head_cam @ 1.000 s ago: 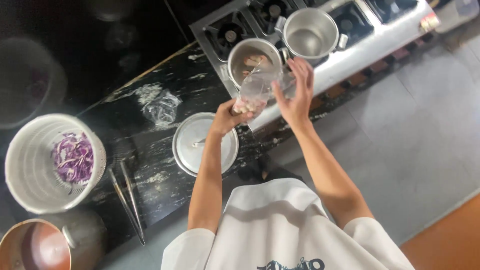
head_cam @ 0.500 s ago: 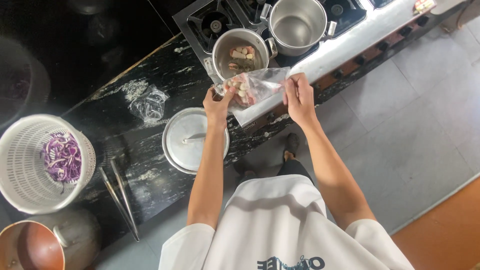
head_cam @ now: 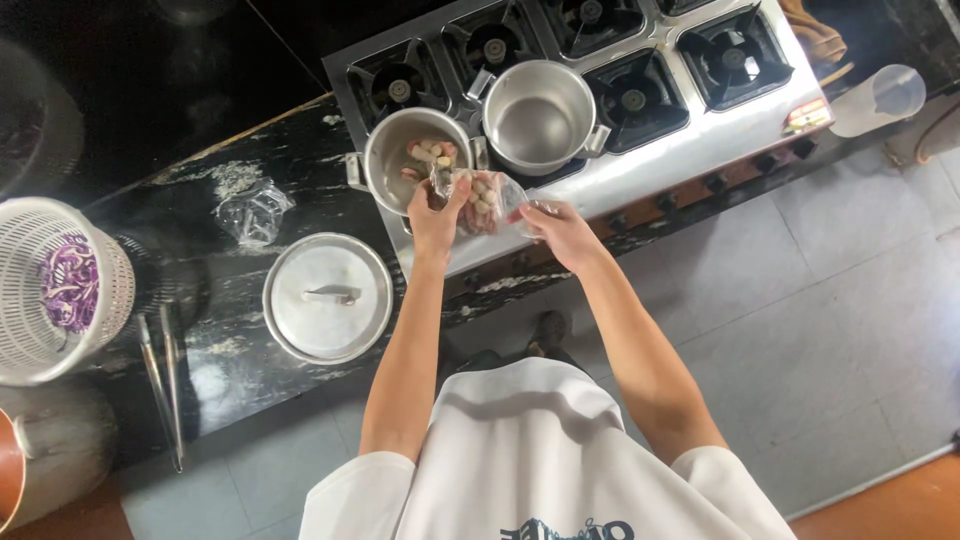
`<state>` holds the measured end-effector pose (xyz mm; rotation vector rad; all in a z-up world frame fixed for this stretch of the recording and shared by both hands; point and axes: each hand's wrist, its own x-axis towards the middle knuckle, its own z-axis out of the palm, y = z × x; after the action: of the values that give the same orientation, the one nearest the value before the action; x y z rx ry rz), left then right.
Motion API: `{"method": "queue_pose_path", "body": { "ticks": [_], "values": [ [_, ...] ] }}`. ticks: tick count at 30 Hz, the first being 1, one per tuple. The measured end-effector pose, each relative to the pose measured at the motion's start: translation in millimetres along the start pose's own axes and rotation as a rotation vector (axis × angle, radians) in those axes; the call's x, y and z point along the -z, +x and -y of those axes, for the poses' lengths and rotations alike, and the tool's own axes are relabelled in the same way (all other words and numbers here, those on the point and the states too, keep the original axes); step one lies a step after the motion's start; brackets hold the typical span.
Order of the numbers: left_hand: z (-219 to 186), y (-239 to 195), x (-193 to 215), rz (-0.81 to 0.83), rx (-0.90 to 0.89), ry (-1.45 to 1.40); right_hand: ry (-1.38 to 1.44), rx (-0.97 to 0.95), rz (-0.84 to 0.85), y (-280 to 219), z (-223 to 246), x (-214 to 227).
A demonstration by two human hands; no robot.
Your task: Stirring a large pot of red sauce and preparing small pots with ingredients from plastic bags in a kitchen.
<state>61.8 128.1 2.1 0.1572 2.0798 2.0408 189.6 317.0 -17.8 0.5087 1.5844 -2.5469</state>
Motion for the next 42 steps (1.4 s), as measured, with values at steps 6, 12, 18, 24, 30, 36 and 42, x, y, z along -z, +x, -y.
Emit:
{"method": "queue_pose_path", "body": {
  "ticks": [6,12,18,24,30,36,42],
  "values": [
    [13,1,-38,0.006,0.031,-0.132,0.274,-0.131,0.114,4,24,26],
    [1,20,-55,0.063,-0.005,-0.233,0.121,-0.121,0.133,15,43,19],
    [6,55,-81,-0.059,-0.199,0.186,0.165,-0.088,0.049,32,33,27],
    [-3,60,-118,-0.193,-0.334,0.258,0.265,-0.107,-0.154,54,22,28],
    [3,75,-146,-0.276,-0.320,0.258,0.477,-0.189,-0.354,90,16,19],
    [-1,103,-180,-0.527,-0.344,0.321,0.609,-0.209,-0.256,101,91,6],
    [-10,138,-178,-0.655,0.067,0.225,0.559,-0.165,-0.167,101,85,31]
  ]
}}
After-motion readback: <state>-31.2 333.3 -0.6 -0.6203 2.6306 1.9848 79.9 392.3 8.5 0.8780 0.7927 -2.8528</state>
